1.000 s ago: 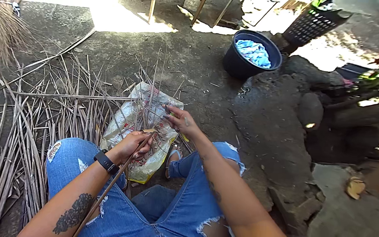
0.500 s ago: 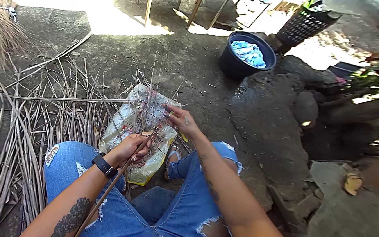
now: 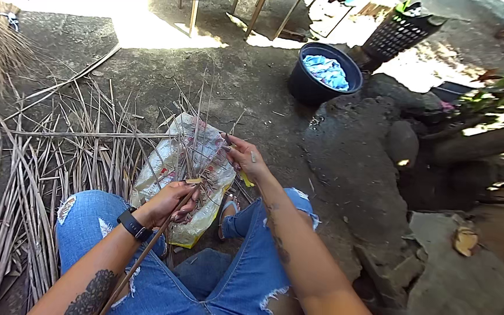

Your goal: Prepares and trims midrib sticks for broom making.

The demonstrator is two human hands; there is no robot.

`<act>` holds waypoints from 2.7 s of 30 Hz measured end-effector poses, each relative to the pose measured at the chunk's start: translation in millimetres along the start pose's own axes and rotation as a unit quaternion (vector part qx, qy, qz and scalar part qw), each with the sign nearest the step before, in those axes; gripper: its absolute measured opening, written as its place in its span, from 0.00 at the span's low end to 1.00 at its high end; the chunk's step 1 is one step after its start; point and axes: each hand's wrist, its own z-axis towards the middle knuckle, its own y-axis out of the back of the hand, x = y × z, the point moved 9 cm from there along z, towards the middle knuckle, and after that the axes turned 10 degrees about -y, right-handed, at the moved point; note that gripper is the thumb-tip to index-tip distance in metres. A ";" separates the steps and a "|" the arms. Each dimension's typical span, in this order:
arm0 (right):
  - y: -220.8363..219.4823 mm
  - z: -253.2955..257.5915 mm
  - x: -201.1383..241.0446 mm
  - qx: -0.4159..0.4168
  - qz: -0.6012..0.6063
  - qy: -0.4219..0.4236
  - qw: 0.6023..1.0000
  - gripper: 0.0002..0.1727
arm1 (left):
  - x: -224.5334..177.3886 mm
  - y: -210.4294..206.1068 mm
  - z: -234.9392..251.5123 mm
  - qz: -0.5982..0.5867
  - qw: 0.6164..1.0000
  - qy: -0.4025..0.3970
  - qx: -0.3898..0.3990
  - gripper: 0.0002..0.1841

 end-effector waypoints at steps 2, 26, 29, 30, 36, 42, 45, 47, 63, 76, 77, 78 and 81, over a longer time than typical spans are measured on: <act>4.5 1.8 0.2 -0.009 0.010 -0.004 1.000 0.25 | 0.9 -1.6 -5.7 0.012 1.000 0.001 -0.001 0.24; 15.0 9.0 -6.3 -0.036 0.047 -0.019 0.998 0.24 | 10.7 -22.1 -112.0 0.016 0.997 0.010 -0.072 0.22; 6.2 4.2 -5.6 0.009 0.038 -0.038 0.999 0.24 | 17.1 -8.8 -120.7 0.055 0.988 0.006 -0.145 0.22; -7.1 0.2 -5.3 0.049 0.027 -0.044 0.997 0.24 | 15.8 0.7 -121.4 0.073 0.981 -0.008 -0.181 0.22; -114.5 -50.4 -28.8 0.296 -0.063 -0.109 0.947 0.31 | -3.5 32.0 -99.4 0.277 0.916 -0.026 -0.288 0.15; -146.7 -70.1 -44.5 0.384 -0.074 -0.126 0.912 0.39 | -1.3 15.7 -67.3 0.372 0.892 0.005 -0.258 0.12; -142.0 -63.2 -39.1 0.350 -0.058 -0.099 0.930 0.31 | -1.1 11.1 -61.0 0.375 0.891 0.008 -0.258 0.10; -134.1 -53.2 -34.0 0.299 -0.045 -0.073 0.950 0.26 | -1.0 11.8 -59.6 0.365 0.893 0.013 -0.263 0.10; -125.4 -42.7 -34.0 0.216 -0.093 -0.056 0.970 0.16 | 2.9 2.7 -61.1 0.296 0.925 -0.033 -0.236 0.12; -109.3 -39.8 -24.5 0.167 -0.061 -0.038 0.983 0.11 | -7.6 19.3 -94.9 0.241 0.911 -0.070 -0.328 0.17; -115.4 -43.1 -26.2 0.184 -0.068 -0.044 0.980 0.12 | -6.2 17.0 -92.4 0.243 0.912 -0.068 -0.324 0.17; -121.6 -46.9 -28.0 0.210 -0.069 -0.053 0.974 0.14 | -4.7 15.0 -89.9 0.241 0.913 -0.069 -0.322 0.17; -136.5 -59.7 -29.6 0.310 -0.055 -0.071 0.947 0.19 | -4.3 14.6 -83.0 0.235 0.911 -0.089 -0.327 0.17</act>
